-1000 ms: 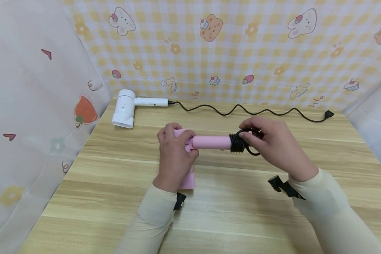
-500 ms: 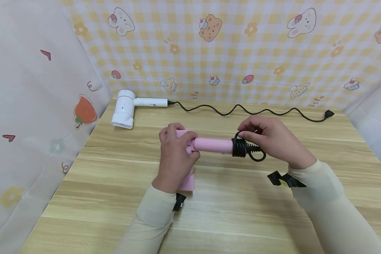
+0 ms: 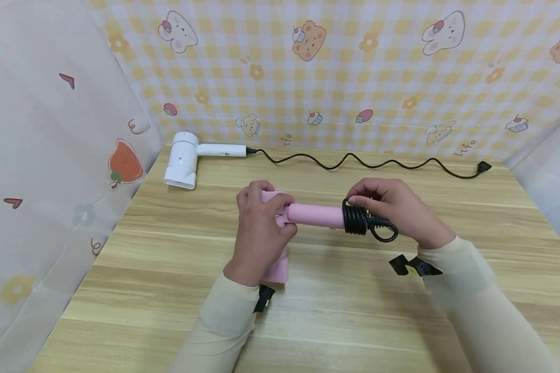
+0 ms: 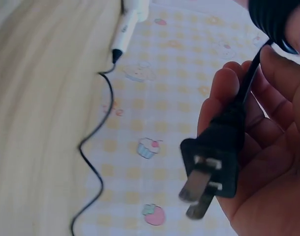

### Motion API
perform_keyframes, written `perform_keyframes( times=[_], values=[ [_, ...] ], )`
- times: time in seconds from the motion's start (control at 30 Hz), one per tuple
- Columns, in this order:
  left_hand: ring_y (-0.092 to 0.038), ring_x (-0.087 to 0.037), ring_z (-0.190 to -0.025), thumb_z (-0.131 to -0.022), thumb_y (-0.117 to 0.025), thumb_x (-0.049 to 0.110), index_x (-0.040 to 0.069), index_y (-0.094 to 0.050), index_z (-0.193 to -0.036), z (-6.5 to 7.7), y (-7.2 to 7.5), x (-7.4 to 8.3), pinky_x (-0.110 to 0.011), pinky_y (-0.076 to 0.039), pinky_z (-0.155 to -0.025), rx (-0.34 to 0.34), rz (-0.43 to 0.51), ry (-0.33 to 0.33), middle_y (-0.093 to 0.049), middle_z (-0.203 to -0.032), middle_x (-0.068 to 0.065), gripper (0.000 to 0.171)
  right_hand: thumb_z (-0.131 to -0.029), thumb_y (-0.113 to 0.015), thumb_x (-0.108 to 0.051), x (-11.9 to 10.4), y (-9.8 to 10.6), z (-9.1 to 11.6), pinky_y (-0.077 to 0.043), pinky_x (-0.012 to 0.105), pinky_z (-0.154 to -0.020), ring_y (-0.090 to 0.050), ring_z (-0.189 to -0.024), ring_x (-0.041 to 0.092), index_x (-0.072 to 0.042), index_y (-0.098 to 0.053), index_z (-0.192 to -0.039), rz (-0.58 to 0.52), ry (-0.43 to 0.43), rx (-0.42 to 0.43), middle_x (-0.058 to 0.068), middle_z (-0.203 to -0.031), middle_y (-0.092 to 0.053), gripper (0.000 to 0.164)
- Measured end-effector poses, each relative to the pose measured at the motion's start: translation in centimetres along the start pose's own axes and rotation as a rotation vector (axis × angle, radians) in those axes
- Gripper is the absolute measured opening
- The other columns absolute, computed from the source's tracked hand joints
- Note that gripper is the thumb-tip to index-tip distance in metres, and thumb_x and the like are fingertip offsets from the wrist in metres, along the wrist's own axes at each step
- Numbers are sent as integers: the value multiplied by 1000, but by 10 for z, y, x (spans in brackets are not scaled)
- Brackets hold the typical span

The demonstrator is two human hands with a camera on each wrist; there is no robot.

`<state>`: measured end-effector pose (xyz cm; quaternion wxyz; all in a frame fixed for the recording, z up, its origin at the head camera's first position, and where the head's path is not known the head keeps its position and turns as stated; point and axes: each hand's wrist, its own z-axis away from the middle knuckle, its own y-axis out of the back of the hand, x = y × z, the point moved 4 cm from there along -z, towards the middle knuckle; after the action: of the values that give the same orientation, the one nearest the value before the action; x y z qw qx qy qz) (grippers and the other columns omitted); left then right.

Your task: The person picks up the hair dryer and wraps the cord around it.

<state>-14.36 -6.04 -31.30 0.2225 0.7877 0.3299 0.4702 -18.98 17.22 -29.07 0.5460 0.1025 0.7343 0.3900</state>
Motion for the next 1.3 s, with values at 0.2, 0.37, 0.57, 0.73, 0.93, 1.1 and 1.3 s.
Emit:
perform_keyframes(
  times=[0.2, 0.37, 0.57, 0.73, 0.93, 1.1, 1.3],
  values=[
    [-29, -31, -113, -59, -77, 5, 20, -69, -89, 1, 1, 2, -44, -35, -87, 10, 2, 24, -41, -113, -5, 35, -89, -61, -20, 9, -16, 11, -46, 27, -52, -55, -64, 14, -18, -66, -99, -95, 81, -10, -2, -85, -65, 12],
    [-28, -30, -115, -61, -77, 6, 20, -69, -92, 3, 1, 2, -43, -36, -87, 18, 10, 56, -41, -114, -5, 35, -89, -59, -9, 10, -24, 18, -43, 27, -50, -51, -57, 14, -17, -66, -92, -109, 143, 42, -1, -75, -61, 11],
    [-27, -30, -115, -62, -78, 6, 19, -69, -94, 3, -1, -1, -41, -37, -87, 16, 15, 70, -41, -115, -5, 36, -89, -59, -21, 16, -36, 23, -47, 28, -62, -60, -73, 15, -14, -68, -89, -200, -36, 53, 2, -82, -67, 11],
    [-29, -33, -113, -64, -77, 10, 20, -70, -96, -3, -5, -3, -44, -39, -84, -30, -29, 69, -41, -116, -6, 35, -89, -60, -27, 22, -44, 26, -51, 31, -71, -66, -82, 18, -11, -67, -100, -284, -157, 47, 7, -89, -69, 21],
    [-30, -36, -112, -66, -77, 18, 21, -69, -99, -22, -14, -8, -46, -39, -78, -94, -120, 111, -41, -118, -7, 34, -92, -55, -25, 28, -52, 22, -52, 33, -68, -65, -81, 24, -7, -61, -104, -282, -179, 30, 15, -90, -66, 22],
    [-29, -37, -111, -69, -74, 21, 22, -66, -100, -42, -32, -16, -44, -39, -71, -218, -208, 131, -38, -119, -10, 32, -92, -54, -27, 40, -53, 22, -49, 32, -68, -61, -78, 15, -9, -62, -114, -120, -226, 42, 6, -92, -67, 30],
    [-29, -36, -105, -71, -72, 26, 21, -64, -103, -58, -51, -30, -40, -37, -64, -404, -290, 140, -34, -115, -13, 34, -92, -55, -26, 53, -60, 19, -45, 34, -65, -55, -77, 17, -9, -57, -122, -83, -239, 17, 6, -97, -66, 35]
  ],
)
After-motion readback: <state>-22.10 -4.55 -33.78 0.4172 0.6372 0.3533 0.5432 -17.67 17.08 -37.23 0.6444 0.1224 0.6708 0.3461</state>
